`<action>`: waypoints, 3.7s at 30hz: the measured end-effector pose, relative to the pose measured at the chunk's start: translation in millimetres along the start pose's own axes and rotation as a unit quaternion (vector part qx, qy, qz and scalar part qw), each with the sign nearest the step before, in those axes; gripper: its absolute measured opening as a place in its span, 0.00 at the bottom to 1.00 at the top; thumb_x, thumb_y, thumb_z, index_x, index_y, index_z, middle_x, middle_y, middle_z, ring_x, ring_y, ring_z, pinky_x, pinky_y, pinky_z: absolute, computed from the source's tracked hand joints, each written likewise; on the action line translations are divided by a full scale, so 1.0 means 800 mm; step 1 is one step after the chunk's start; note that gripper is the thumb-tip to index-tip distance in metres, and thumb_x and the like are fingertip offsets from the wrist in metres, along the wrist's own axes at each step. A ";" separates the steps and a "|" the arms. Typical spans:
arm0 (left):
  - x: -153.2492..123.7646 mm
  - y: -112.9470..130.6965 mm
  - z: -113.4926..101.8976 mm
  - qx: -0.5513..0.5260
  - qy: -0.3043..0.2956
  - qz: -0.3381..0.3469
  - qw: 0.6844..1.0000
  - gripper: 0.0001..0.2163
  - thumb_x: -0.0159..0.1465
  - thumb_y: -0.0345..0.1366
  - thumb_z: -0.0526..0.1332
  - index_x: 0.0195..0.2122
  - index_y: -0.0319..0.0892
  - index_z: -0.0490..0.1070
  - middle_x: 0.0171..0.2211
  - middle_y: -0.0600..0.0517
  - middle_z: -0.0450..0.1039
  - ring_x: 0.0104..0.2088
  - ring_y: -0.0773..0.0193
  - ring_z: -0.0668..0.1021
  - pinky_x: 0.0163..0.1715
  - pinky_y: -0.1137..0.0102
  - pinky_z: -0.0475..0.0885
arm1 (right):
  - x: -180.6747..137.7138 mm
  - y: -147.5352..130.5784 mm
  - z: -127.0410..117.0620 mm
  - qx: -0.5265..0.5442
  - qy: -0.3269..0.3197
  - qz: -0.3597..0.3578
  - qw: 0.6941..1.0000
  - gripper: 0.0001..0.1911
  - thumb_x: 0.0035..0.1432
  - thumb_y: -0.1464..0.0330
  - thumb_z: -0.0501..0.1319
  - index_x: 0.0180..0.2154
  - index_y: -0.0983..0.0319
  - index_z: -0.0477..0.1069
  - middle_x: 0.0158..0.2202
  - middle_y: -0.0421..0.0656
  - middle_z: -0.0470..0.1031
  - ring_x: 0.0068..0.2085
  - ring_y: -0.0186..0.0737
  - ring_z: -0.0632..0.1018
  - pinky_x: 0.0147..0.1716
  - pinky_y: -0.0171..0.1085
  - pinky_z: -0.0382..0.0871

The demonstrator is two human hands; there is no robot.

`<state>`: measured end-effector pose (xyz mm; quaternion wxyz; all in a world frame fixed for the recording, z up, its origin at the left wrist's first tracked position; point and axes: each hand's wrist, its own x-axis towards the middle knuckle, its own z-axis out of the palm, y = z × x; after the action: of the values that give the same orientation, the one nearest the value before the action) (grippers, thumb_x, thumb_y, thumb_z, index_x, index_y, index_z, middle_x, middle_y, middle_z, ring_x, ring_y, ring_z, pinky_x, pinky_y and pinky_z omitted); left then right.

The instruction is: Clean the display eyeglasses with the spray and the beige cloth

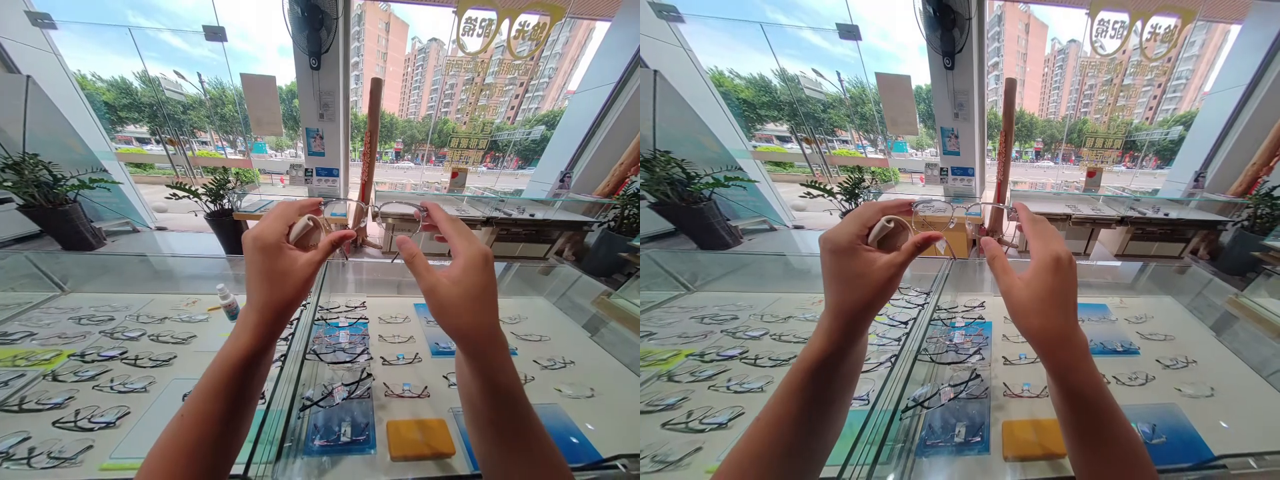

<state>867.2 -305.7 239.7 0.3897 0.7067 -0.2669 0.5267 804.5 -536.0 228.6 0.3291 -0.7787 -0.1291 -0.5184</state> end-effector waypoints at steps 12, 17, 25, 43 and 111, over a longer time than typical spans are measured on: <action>0.003 -0.007 -0.004 -0.018 -0.024 -0.032 0.999 0.22 0.60 0.61 0.78 0.48 0.53 0.84 0.46 0.48 0.87 0.46 0.52 0.87 0.46 0.56 0.83 | 0.001 -0.006 0.000 -0.006 0.015 -0.012 1.000 0.26 0.69 0.57 0.68 0.64 0.57 0.78 0.56 0.51 0.86 0.55 0.58 0.86 0.56 0.60 0.82; 0.004 -0.007 -0.005 -0.024 -0.032 -0.038 0.998 0.22 0.60 0.60 0.78 0.47 0.52 0.84 0.46 0.49 0.87 0.46 0.52 0.87 0.46 0.57 0.82 | 0.001 -0.008 -0.001 -0.004 0.017 -0.011 1.000 0.25 0.69 0.57 0.69 0.63 0.58 0.79 0.54 0.51 0.86 0.54 0.57 0.85 0.56 0.59 0.81; 0.006 -0.007 -0.007 -0.029 -0.039 -0.039 0.998 0.24 0.59 0.62 0.78 0.47 0.52 0.85 0.47 0.48 0.88 0.48 0.51 0.87 0.48 0.56 0.83 | 0.000 -0.010 0.000 -0.003 0.014 -0.012 1.000 0.24 0.68 0.58 0.68 0.63 0.57 0.78 0.56 0.51 0.85 0.53 0.57 0.85 0.55 0.60 0.81; -0.018 0.000 0.026 0.023 0.081 -0.009 0.996 0.29 0.65 0.54 0.77 0.64 0.58 0.75 0.62 0.46 0.80 0.44 0.53 0.84 0.45 0.54 0.82 | 0.005 0.007 0.025 0.044 0.027 -0.016 0.999 0.31 0.72 0.61 0.64 0.73 0.53 0.67 0.71 0.53 0.75 0.69 0.60 0.78 0.61 0.60 0.81; -0.020 -0.027 0.047 -0.041 0.065 0.054 0.996 0.33 0.64 0.56 0.77 0.66 0.53 0.71 0.63 0.45 0.80 0.31 0.66 0.80 0.30 0.67 0.73 | 0.017 0.027 0.027 0.306 -0.036 0.041 0.951 0.21 0.81 0.56 0.51 0.62 0.56 0.74 0.59 0.50 0.85 0.60 0.50 0.86 0.59 0.53 0.82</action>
<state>899.3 -325.6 213.2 0.4060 0.6389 -0.3004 0.5803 837.7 -540.2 227.6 0.5672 -0.6636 -0.2613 -0.4120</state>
